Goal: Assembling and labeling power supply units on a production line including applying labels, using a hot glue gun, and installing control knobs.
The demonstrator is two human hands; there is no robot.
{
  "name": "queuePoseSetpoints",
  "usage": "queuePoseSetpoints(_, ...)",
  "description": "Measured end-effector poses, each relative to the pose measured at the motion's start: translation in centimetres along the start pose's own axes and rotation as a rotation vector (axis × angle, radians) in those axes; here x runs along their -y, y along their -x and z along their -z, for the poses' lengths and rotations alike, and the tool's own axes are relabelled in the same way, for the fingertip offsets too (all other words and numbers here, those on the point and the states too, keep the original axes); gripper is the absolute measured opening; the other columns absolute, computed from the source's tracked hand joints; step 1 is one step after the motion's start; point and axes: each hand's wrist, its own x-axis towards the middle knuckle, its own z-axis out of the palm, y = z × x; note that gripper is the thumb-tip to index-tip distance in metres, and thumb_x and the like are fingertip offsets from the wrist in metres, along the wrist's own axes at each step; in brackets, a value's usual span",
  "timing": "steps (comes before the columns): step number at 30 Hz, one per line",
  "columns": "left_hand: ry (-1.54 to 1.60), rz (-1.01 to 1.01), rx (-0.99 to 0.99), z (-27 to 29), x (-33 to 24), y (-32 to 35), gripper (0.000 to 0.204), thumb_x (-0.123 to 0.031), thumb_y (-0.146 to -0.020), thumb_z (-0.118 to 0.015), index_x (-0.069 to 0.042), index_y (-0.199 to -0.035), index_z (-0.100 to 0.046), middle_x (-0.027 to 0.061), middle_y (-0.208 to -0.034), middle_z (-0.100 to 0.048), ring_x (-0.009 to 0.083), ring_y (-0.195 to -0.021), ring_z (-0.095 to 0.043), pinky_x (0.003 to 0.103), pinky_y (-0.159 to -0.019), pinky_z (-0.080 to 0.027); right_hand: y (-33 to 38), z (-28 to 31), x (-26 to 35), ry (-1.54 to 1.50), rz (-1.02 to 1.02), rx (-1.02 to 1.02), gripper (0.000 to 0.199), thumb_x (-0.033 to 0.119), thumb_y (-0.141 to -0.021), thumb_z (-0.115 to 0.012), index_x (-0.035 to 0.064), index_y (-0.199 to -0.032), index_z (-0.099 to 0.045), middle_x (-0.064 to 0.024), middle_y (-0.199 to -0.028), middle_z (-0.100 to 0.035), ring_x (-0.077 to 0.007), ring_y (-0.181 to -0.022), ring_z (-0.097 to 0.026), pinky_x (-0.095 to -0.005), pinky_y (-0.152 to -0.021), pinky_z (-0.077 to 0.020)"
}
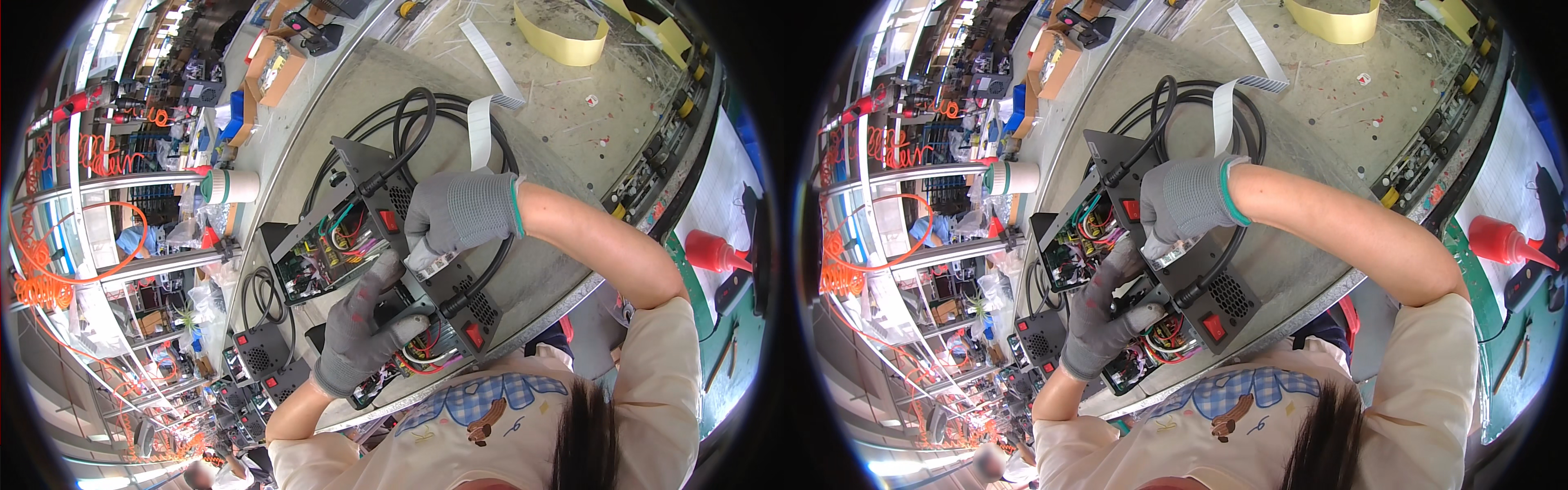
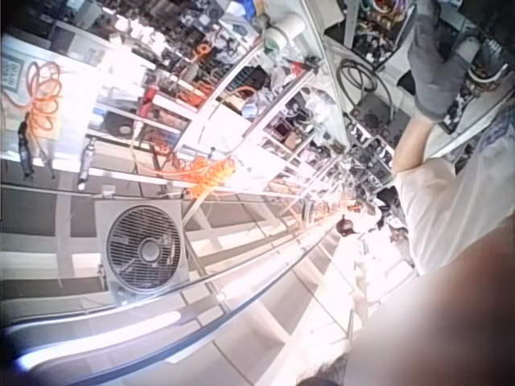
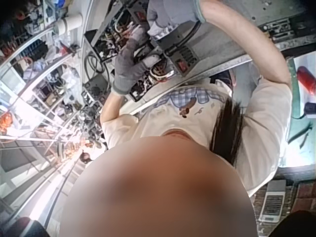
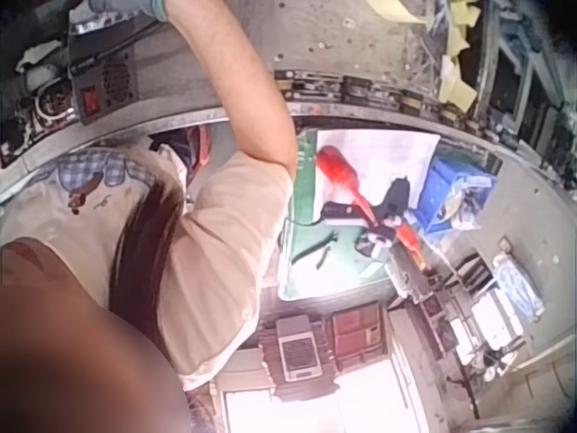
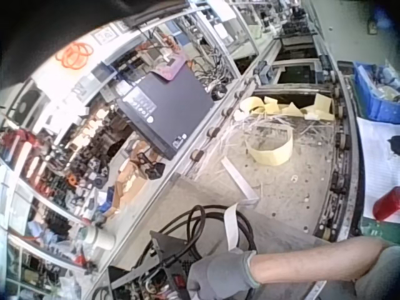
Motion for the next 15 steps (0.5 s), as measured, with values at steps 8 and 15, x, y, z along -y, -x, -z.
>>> queuePoseSetpoints(8, 0.237, -0.002, -0.125, 0.9, 0.2, 1.5, 0.073, -0.020, -0.079, -0.072, 0.000, -0.138, -0.034, 0.0143, -0.126, -0.054, 0.0225, -0.117, -0.052, 0.033, -0.098, -0.042, 2.2, -0.2, -0.6, 0.683, 0.297, -0.527, 0.028, 0.028, -0.073, -0.068, 0.0020, -0.082, -0.067, -0.0096, -0.072, -0.064, -0.0200, -0.067, -0.060, -0.0320, -0.062, -0.0471)
queuePoseSetpoints(15, 0.398, 0.010, -1.234, 4.3, 12.7, 10.9, 0.026, -0.009, -0.092, -0.055, 0.001, -0.115, -0.056, 0.0087, -0.110, -0.061, 0.0161, -0.101, -0.056, 0.031, -0.095, -0.042, 9.3, 6.1, -9.6, 0.343, -0.349, -1.280, 0.031, 0.025, -0.084, -0.058, -0.0015, -0.097, -0.063, -0.0098, -0.081, -0.066, -0.0203, -0.069, -0.060, -0.0292, -0.065, -0.0447)
